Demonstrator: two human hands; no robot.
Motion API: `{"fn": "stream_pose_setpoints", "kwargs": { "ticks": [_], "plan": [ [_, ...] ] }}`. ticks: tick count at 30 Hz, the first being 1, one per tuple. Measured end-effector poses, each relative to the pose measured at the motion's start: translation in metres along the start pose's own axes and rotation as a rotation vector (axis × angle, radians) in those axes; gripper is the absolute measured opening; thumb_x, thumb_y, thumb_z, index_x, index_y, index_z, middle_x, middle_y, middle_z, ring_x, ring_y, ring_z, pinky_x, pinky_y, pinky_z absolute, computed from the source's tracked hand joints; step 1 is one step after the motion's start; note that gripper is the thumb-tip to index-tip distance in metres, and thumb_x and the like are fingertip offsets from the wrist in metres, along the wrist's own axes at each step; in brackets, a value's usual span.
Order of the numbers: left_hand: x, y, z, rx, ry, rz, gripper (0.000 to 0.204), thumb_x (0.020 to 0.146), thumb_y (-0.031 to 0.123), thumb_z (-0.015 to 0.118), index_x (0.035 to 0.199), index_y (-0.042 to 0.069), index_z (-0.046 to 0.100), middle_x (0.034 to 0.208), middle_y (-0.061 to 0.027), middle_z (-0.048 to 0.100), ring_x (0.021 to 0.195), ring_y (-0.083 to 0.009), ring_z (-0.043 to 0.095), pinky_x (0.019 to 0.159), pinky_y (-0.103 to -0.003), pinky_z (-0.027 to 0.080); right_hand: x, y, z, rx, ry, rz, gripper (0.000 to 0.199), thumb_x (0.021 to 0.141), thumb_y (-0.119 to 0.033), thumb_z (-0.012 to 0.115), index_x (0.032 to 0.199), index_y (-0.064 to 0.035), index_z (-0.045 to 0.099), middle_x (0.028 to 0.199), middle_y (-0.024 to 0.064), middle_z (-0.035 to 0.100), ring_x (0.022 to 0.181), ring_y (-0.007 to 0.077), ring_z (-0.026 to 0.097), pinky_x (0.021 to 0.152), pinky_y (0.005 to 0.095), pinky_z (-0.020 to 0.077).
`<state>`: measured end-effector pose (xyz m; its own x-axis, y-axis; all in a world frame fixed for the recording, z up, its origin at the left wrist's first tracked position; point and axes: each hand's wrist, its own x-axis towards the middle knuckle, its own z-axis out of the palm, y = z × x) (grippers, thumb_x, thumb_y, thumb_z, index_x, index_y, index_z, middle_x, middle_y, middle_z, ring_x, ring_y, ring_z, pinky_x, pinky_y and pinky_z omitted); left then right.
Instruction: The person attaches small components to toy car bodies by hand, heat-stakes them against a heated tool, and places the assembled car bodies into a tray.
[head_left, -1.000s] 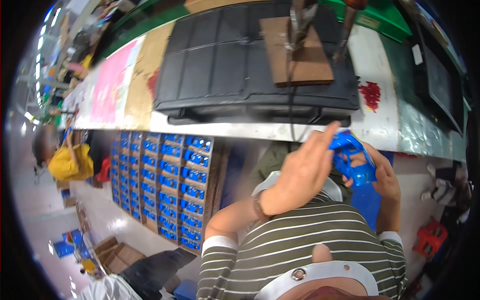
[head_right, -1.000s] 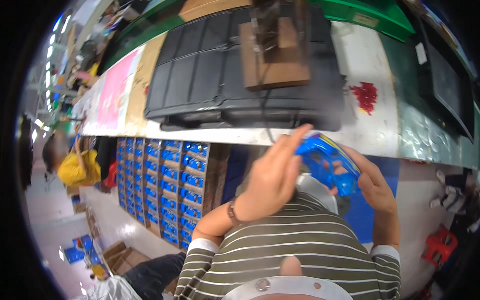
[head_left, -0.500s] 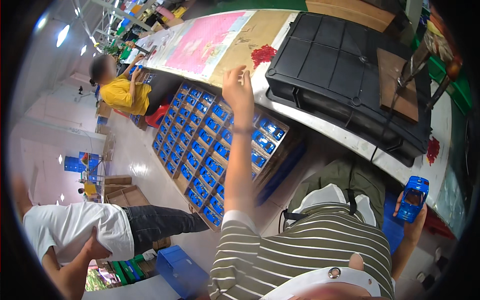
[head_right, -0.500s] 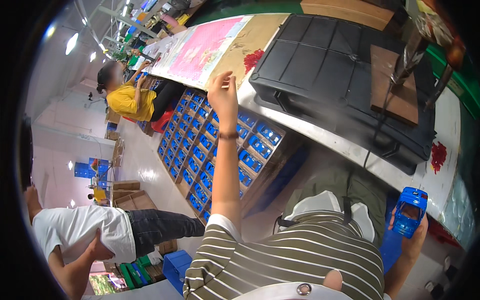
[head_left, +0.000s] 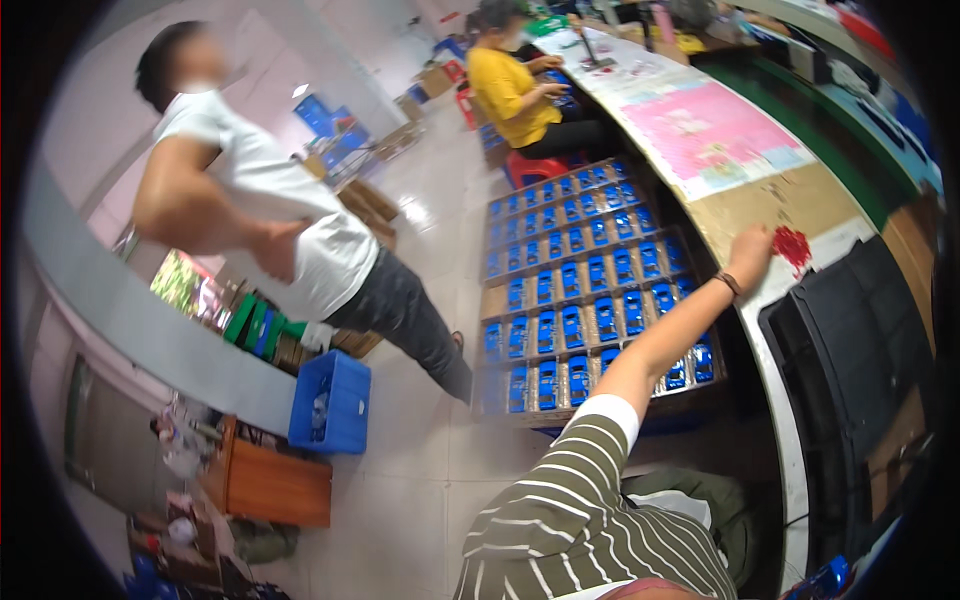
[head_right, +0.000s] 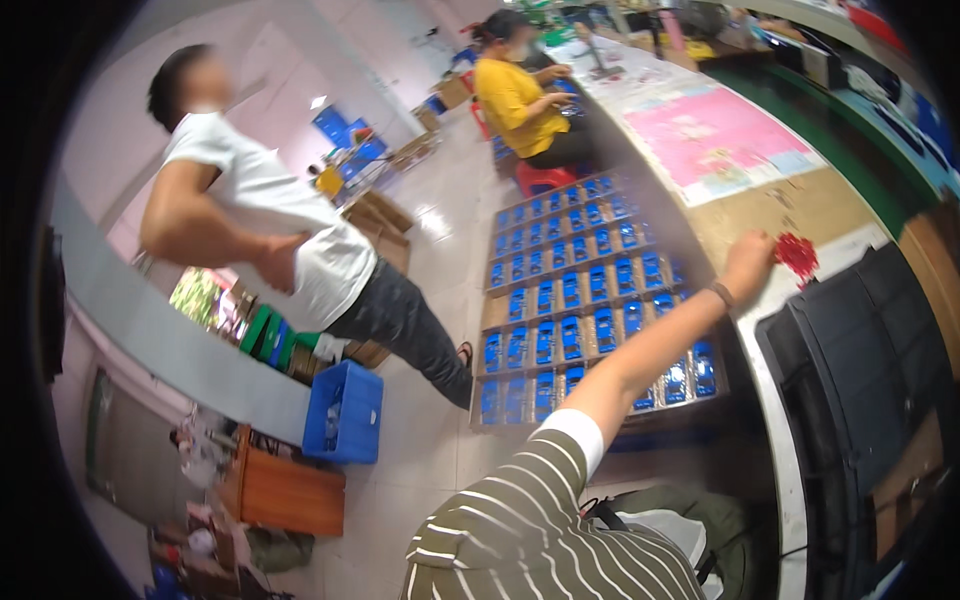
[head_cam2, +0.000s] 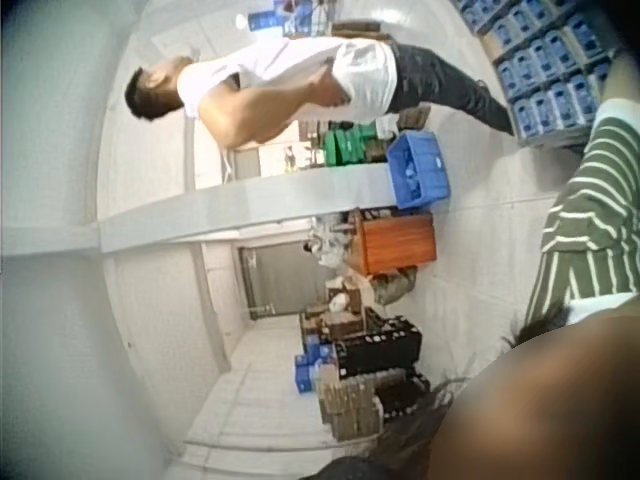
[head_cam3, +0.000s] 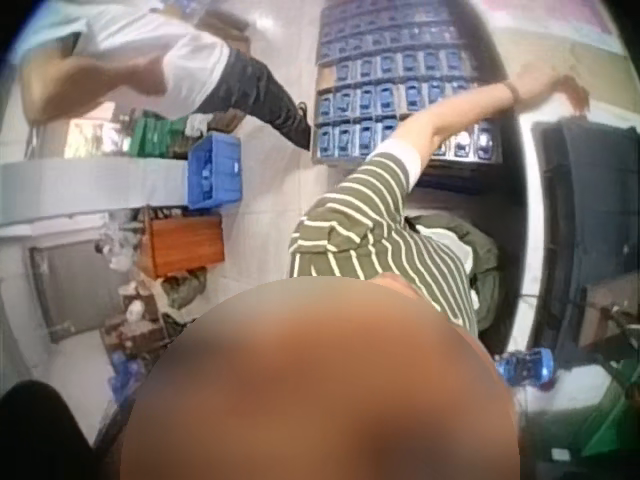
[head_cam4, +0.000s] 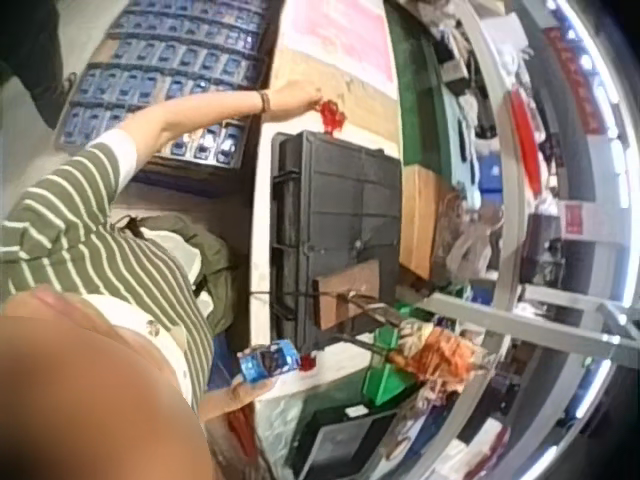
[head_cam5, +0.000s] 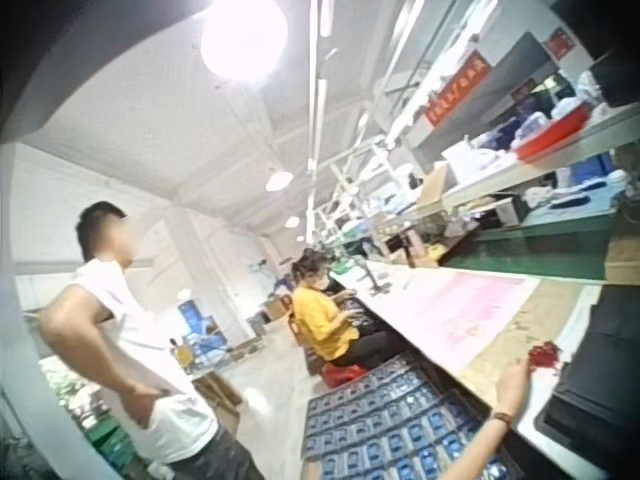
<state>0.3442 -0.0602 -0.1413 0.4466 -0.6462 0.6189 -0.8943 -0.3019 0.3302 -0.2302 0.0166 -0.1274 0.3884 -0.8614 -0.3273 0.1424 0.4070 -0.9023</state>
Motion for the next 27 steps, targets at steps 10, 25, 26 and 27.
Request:
{"fn": "stream_pose_setpoints", "kwargs": {
  "ticks": [10, 25, 26, 27],
  "plan": [
    [0.019, 0.01, -0.086, -0.893, 0.065, -0.304, 0.009, 0.084, 0.008, 0.054, 0.086, 0.0, 0.058, 0.071, -0.0057, 0.059, 0.058, -0.0106, 0.054, 0.053, -0.024, 0.045, -0.025, -0.019, 0.025, 0.0, 0.027, -0.215, 0.075, 0.076, -0.061, 0.051, 0.115, 0.0025, 0.041, 0.09, 0.0137, 0.056, 0.065, 0.018, 0.057, 0.051, 0.0271, 0.0489],
    [-0.059, 0.191, -0.207, -1.382, -0.251, -0.183, 0.016, 0.085, 0.002, 0.053, 0.098, -0.006, 0.057, 0.083, -0.0134, 0.061, 0.072, -0.0187, 0.061, 0.066, -0.028, 0.052, -0.053, -0.026, 0.049, -0.056, 0.078, -0.274, 0.08, 0.074, -0.061, 0.055, 0.116, 0.0054, 0.039, 0.091, 0.0168, 0.056, 0.068, 0.0199, 0.058, 0.056, 0.0296, 0.0502],
    [-0.063, 0.195, -0.207, -1.389, -0.263, -0.183, 0.016, 0.085, 0.002, 0.053, 0.098, -0.006, 0.057, 0.083, -0.0134, 0.061, 0.072, -0.0187, 0.061, 0.066, -0.028, 0.052, -0.053, -0.029, 0.053, -0.085, 0.011, -0.331, 0.081, 0.074, -0.061, 0.054, 0.116, 0.007, 0.039, 0.094, 0.0161, 0.056, 0.07, 0.018, 0.058, 0.058, 0.0275, 0.0501],
    [-0.066, 0.199, -0.206, -1.417, -0.284, -0.171, 0.016, 0.086, 0.005, 0.052, 0.099, -0.005, 0.055, 0.082, -0.0128, 0.06, 0.07, -0.0185, 0.06, 0.063, -0.027, 0.051, -0.054, -0.032, 0.056, -0.115, -0.057, -0.388, 0.082, 0.075, -0.061, 0.054, 0.116, 0.0086, 0.039, 0.097, 0.0153, 0.056, 0.073, 0.016, 0.059, 0.06, 0.0254, 0.0499]
  ]
}}
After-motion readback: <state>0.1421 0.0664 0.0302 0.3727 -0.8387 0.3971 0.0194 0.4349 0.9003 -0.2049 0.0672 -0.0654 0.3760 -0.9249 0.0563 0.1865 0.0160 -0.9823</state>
